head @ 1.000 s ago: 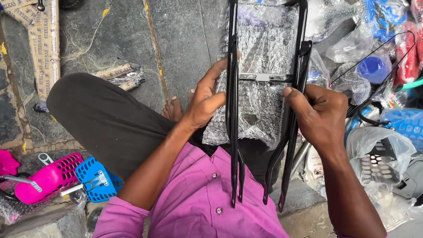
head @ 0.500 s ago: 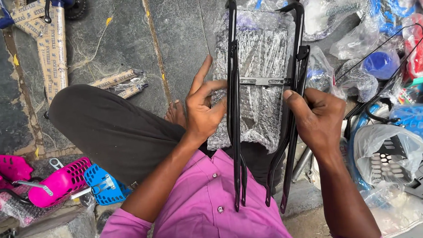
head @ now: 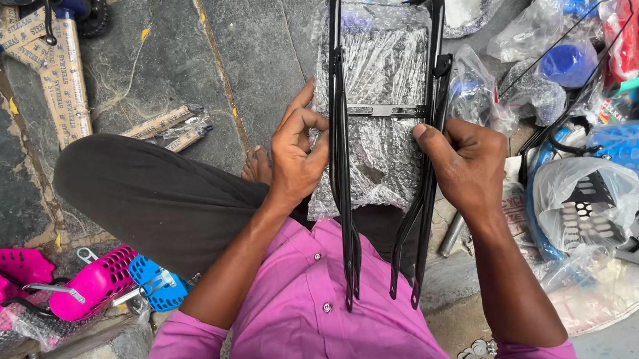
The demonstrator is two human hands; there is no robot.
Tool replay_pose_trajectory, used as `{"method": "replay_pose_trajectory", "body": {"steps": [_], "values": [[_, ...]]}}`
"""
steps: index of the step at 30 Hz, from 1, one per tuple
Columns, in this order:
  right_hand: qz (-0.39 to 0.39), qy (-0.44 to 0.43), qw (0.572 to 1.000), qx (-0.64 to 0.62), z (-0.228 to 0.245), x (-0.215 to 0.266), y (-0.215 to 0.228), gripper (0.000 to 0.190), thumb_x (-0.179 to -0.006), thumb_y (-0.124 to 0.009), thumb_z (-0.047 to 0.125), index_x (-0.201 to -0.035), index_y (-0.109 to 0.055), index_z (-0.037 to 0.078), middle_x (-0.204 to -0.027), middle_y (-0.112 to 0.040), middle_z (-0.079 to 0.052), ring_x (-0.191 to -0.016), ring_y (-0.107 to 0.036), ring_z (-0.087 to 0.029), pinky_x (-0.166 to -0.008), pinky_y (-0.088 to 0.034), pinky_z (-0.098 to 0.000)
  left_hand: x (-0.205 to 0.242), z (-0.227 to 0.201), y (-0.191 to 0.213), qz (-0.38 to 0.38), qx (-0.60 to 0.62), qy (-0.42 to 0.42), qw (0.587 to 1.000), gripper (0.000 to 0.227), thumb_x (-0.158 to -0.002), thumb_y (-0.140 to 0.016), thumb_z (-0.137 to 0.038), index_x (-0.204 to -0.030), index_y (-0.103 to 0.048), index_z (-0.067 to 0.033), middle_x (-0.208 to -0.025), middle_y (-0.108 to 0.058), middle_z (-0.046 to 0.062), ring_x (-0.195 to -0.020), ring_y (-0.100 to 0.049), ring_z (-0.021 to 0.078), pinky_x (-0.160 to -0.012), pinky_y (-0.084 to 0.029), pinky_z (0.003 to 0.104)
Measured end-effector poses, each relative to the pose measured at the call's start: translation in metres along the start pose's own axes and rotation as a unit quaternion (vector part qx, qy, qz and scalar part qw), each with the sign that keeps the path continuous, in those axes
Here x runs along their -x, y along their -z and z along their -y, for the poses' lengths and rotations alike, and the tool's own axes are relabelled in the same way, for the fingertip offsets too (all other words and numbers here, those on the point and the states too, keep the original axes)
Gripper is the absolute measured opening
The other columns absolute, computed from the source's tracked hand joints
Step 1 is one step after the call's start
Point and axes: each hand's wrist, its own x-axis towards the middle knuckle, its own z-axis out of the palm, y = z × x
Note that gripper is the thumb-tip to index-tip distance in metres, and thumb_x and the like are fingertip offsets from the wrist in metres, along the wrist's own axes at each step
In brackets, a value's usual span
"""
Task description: Unpack and prepare bicycle parts including a seat, carrier, and fenders.
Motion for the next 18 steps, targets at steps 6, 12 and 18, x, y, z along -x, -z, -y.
{"method": "replay_pose_trajectory", "body": {"steps": [6,12,18], "values": [[-0.016,0.008,1.000,0.010,-0.003,0.002,-0.004,0.058,-0.096,-0.077,0.028,-0.057,-0.043,0.004,-0.053,-0.034,0.005,-0.054,-0.027,-0.005,-0.046,-0.018,-0.0323,-0.005,-0.005,0.000,0.027,0.064,-0.011,0.998,0.008,-0.100,-0.061,0.006,-0.102,-0.053,0.0044,-0.166,-0.027,0.030,-0.134,-0.060,0.0188,-0.102,-0.058,0.025],[-0.010,0.014,1.000,0.000,-0.002,0.001,-0.006,0.056,-0.095,-0.077,0.026,-0.056,-0.043,0.004,-0.052,-0.036,0.005,-0.052,-0.028,-0.005,-0.045,-0.018,-0.0325,-0.003,0.002,0.005,0.016,0.010,-0.041,0.999,0.006,-0.101,-0.066,0.002,-0.096,-0.065,0.0055,-0.165,-0.032,0.033,-0.133,-0.064,0.0237,-0.096,-0.060,0.027],[0.028,-0.015,0.999,0.010,0.002,0.001,-0.004,0.046,-0.092,-0.072,0.023,-0.054,-0.053,0.006,-0.047,-0.042,0.004,-0.045,-0.034,-0.004,-0.040,-0.023,-0.0289,-0.025,-0.027,0.008,0.003,0.041,0.034,0.999,0.010,-0.088,-0.063,0.003,-0.097,-0.061,0.0048,-0.158,-0.039,0.035,-0.116,-0.067,0.0225,-0.086,-0.060,0.025]]}}
